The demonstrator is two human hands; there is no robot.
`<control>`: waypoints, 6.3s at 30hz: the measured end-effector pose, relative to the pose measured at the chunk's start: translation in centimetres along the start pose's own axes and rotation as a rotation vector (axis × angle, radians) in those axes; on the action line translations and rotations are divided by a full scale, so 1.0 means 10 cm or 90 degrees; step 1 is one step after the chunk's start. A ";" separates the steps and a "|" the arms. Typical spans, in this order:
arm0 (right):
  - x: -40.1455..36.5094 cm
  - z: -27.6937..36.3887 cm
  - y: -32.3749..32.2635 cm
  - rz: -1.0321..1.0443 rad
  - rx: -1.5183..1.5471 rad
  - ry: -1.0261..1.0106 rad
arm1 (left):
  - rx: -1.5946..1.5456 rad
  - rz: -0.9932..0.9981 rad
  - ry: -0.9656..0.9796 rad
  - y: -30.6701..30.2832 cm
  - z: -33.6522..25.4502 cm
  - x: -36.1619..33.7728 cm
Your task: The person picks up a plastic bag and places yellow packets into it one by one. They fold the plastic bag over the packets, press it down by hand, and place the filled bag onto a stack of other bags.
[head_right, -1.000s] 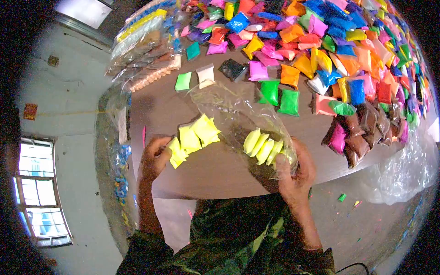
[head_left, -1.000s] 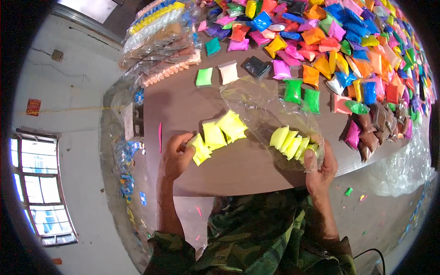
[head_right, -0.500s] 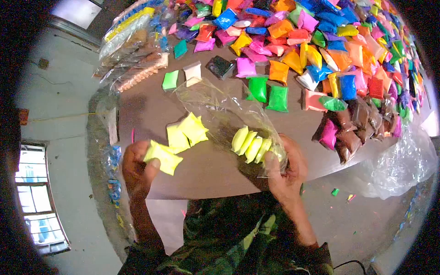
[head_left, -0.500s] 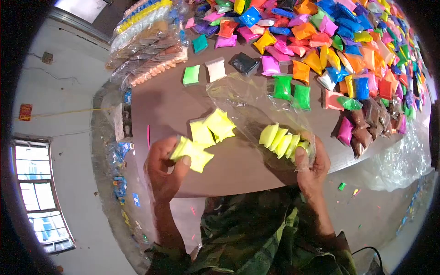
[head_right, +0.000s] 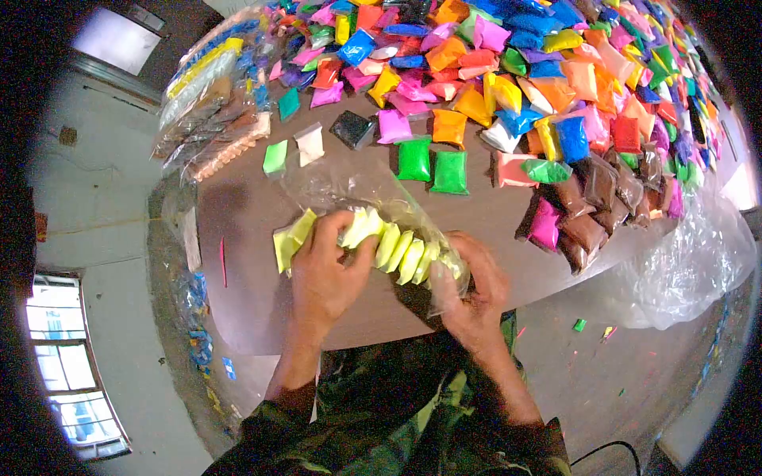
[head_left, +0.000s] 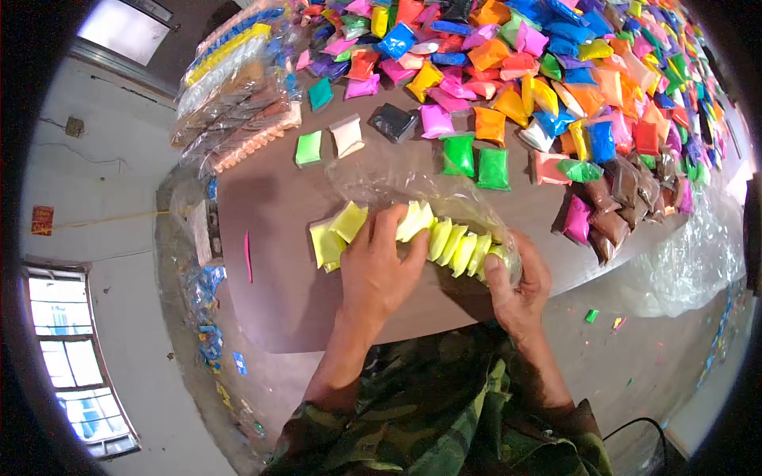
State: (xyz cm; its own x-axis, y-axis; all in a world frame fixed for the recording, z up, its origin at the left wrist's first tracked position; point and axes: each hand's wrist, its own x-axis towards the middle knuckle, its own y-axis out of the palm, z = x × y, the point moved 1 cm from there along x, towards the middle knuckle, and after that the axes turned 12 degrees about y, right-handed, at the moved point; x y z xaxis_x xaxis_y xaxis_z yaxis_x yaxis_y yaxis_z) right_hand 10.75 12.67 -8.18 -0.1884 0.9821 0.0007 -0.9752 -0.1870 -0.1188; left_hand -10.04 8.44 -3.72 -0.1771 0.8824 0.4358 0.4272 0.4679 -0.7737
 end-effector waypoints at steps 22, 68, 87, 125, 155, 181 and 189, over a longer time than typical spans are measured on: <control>-0.05 -0.04 0.00 0.019 0.040 0.062 | -0.038 -0.038 -0.118 -0.69 0.78 -0.32; -0.05 -0.06 0.00 -0.006 0.005 0.068 | -0.252 0.005 -0.338 -0.80 0.81 -0.96; -0.03 0.00 0.00 -0.006 0.009 0.040 | 0.071 -0.169 0.029 -0.15 0.23 0.05; -0.03 0.04 0.00 0.006 0.028 0.067 | -0.223 0.229 -0.342 -0.63 0.93 -0.19; 0.01 0.07 0.01 0.017 0.031 0.012 | 0.137 -0.018 0.078 -0.43 0.28 0.27; 0.02 0.01 0.01 -0.012 0.002 -0.035 | 0.010 0.063 -0.009 -0.41 0.34 0.14; 0.00 0.03 0.01 -0.029 0.017 -0.030 | 0.007 0.068 0.023 -0.59 0.19 0.07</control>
State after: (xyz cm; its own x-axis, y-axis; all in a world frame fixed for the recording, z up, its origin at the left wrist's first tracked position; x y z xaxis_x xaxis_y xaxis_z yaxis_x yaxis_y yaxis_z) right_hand 10.61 12.61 -7.89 -0.1481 0.9876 0.0521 -0.9855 -0.1430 -0.0911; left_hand -14.40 6.39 0.32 -0.0993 0.9248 0.3672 0.4326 0.3724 -0.8211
